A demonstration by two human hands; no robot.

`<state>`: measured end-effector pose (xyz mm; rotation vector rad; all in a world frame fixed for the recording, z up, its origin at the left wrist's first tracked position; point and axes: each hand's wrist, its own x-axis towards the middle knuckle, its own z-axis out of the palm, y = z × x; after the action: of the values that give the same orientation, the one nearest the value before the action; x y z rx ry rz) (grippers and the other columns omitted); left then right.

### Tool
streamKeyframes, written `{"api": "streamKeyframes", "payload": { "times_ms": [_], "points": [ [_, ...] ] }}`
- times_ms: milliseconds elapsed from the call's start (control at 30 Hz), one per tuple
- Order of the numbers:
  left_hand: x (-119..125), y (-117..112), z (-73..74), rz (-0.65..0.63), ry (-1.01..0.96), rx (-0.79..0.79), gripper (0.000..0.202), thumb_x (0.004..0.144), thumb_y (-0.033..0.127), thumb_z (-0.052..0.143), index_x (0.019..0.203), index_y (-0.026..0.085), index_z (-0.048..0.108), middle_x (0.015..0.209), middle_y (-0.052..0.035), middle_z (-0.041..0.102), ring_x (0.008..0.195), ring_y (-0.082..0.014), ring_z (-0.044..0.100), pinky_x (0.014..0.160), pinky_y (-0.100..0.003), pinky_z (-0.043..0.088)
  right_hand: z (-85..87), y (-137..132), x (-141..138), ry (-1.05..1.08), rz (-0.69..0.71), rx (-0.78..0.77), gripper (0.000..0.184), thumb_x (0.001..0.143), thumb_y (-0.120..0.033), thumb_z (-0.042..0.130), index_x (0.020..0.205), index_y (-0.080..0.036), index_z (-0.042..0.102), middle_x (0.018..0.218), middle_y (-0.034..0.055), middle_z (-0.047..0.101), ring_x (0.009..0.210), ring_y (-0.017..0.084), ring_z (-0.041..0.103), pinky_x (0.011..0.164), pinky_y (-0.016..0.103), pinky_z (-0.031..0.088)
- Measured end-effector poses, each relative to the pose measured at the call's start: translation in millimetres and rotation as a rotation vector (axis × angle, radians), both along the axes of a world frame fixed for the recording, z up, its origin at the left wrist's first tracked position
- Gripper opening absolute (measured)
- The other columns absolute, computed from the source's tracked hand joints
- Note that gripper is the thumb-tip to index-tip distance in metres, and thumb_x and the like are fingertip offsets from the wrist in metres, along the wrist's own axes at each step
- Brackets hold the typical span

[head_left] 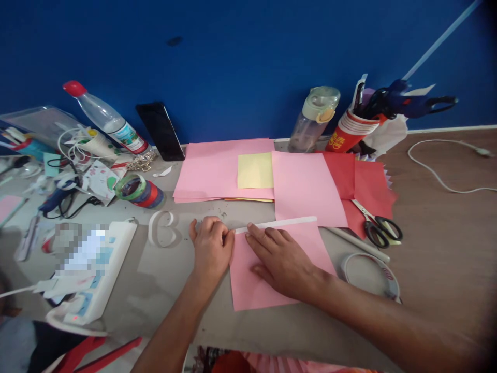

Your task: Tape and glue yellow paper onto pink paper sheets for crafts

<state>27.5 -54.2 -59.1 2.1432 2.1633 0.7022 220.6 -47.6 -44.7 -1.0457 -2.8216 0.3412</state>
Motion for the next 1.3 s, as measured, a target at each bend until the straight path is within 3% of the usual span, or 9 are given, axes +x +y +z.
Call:
{"api": "streamKeyframes", "payload": {
  "times_ms": [233,467,700,833,900,967,1033,1167,1300],
  "points": [
    [0,2,-1.4,-0.009,-0.006,0.077,0.019,0.081,0.019,0.061,0.065,0.02,0.052,0.088,-0.0008,0.059,0.084,-0.0166,0.062,0.111,-0.048,0.017,-4.6,2,0,-0.034,0.018,0.032,0.055,0.091,-0.039,0.051,0.137,-0.01,0.048,0.148,0.0114,0.043,0.109,0.032,0.048,0.089,0.045,0.042],
    [-1,3,-2.0,0.0,0.009,0.029,0.019,0.081,0.02,0.062,0.065,0.02,0.052,0.089,-0.0009,0.059,0.086,-0.0172,0.061,0.111,-0.05,0.016,-6.8,1,0,-0.05,0.024,0.062,0.056,0.092,-0.041,0.05,0.139,-0.009,0.046,0.147,0.0125,0.044,0.111,0.031,0.048,0.091,0.043,0.04],
    [-8,6,-2.3,0.031,0.165,-0.001,0.019,0.082,0.022,0.061,0.065,0.02,0.054,0.093,-0.0034,0.062,0.087,-0.0209,0.06,0.111,-0.053,0.017,-7.6,0,0,-0.051,0.02,0.063,0.057,0.093,-0.042,0.049,0.139,-0.009,0.046,0.147,0.0127,0.044,0.111,0.032,0.048,0.09,0.043,0.04],
    [-15,-1,4.5,0.084,0.171,0.079,0.011,0.088,0.023,0.053,0.08,0.019,0.061,0.099,-0.0086,0.064,0.098,-0.0247,0.06,0.111,-0.054,0.02,-7.4,0,-1,-0.044,0.026,0.069,0.057,0.092,-0.042,0.05,0.138,-0.008,0.047,0.147,0.0135,0.044,0.111,0.033,0.047,0.091,0.044,0.041],
    [-11,-10,6.6,-0.051,0.154,0.096,0.022,0.092,0.024,0.045,0.105,0.016,0.061,0.116,-0.0132,0.062,0.114,-0.0266,0.055,0.112,-0.052,0.022,-7.8,0,-1,-0.038,0.023,0.07,0.057,0.091,-0.04,0.051,0.137,-0.007,0.048,0.147,0.0144,0.043,0.112,0.033,0.047,0.092,0.044,0.041],
    [-3,-20,5.1,-0.303,0.2,0.034,0.039,0.095,0.029,0.041,0.13,0.014,0.051,0.136,-0.0154,0.052,0.134,-0.0289,0.039,0.114,-0.051,0.021,-8.4,0,-1,-0.026,0.023,0.063,0.057,0.09,-0.038,0.053,0.137,-0.007,0.047,0.145,0.0145,0.045,0.113,0.033,0.046,0.093,0.044,0.041],
    [4,-29,0.4,-0.474,0.259,-0.054,0.053,0.096,0.038,0.04,0.142,0.013,0.037,0.146,-0.0145,0.044,0.141,-0.0298,0.028,0.115,-0.05,0.02,-8.7,0,-2,-0.012,0.03,0.049,0.057,0.09,-0.036,0.053,0.138,-0.006,0.047,0.142,0.014,0.049,0.113,0.033,0.045,0.095,0.043,0.04],
    [4,-33,-7.6,-0.517,0.301,-0.193,0.071,0.094,0.055,0.035,0.148,0.01,0.026,0.15,-0.0146,0.039,0.142,-0.0305,0.026,0.115,-0.053,0.015,-8.6,0,-2,0.004,0.032,0.032,0.06,0.088,-0.035,0.055,0.138,-0.004,0.045,0.141,0.0147,0.05,0.111,0.033,0.045,0.095,0.044,0.041],
    [-8,-31,-6.5,-0.518,0.314,-0.265,0.07,0.093,0.056,0.036,0.149,0.015,0.027,0.151,-0.0131,0.037,0.143,-0.0333,0.023,0.114,-0.06,0.008,-9.2,0,-1,0.014,0.023,0.047,0.06,0.089,-0.038,0.054,0.139,-0.005,0.044,0.143,0.0153,0.047,0.112,0.032,0.046,0.095,0.044,0.041]
  ]
}}
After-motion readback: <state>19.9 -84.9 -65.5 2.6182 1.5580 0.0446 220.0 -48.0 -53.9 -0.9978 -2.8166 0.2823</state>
